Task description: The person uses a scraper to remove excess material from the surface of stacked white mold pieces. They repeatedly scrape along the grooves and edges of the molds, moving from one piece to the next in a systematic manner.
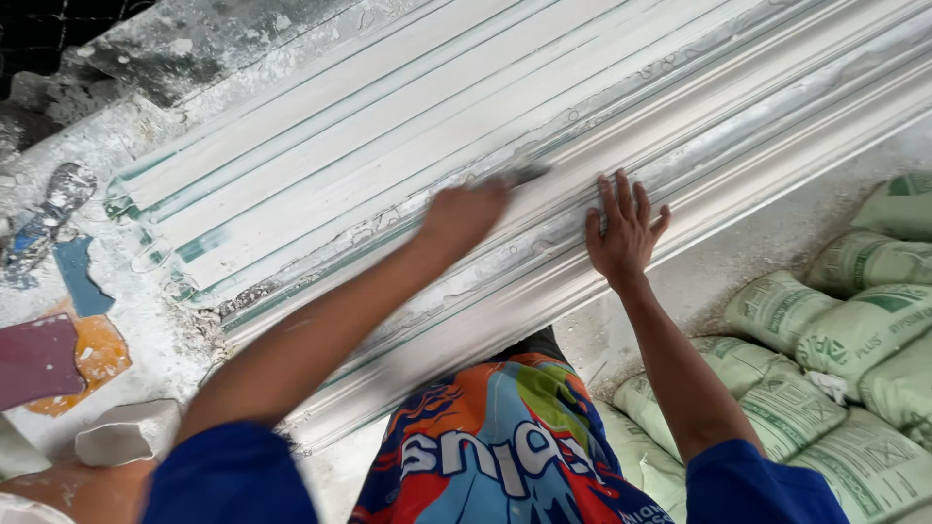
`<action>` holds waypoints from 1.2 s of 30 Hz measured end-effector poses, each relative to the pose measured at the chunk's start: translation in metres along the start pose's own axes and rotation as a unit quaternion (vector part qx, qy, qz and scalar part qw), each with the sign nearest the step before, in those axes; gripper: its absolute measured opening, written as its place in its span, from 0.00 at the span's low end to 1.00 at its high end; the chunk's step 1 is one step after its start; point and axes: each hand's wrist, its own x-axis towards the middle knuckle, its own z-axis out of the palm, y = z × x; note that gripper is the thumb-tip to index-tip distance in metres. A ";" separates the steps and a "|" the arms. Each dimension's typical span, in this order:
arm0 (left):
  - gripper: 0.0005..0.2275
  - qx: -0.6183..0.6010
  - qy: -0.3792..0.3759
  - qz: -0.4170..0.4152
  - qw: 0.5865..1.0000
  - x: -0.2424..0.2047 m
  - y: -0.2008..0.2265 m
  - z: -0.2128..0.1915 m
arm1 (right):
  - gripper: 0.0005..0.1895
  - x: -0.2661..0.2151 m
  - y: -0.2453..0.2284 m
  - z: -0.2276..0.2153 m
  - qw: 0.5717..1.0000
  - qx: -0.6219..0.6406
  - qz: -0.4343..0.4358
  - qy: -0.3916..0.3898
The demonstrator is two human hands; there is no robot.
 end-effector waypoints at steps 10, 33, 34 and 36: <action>0.16 -0.134 0.001 -0.254 0.958 -0.093 -0.047 -0.040 | 0.26 -0.001 -0.010 -0.005 0.997 -0.017 -0.026 0.076; 0.19 0.281 0.008 -0.035 0.959 -0.004 0.068 -0.028 | 0.32 0.154 0.293 -0.004 0.997 0.081 -0.013 0.006; 0.19 0.278 0.008 -0.030 0.960 0.043 0.066 -0.009 | 0.32 0.155 0.291 -0.002 0.997 0.079 -0.009 0.004; 0.18 0.213 0.193 0.091 0.954 0.143 0.088 0.032 | 0.32 0.154 0.294 -0.003 0.998 0.063 -0.015 0.007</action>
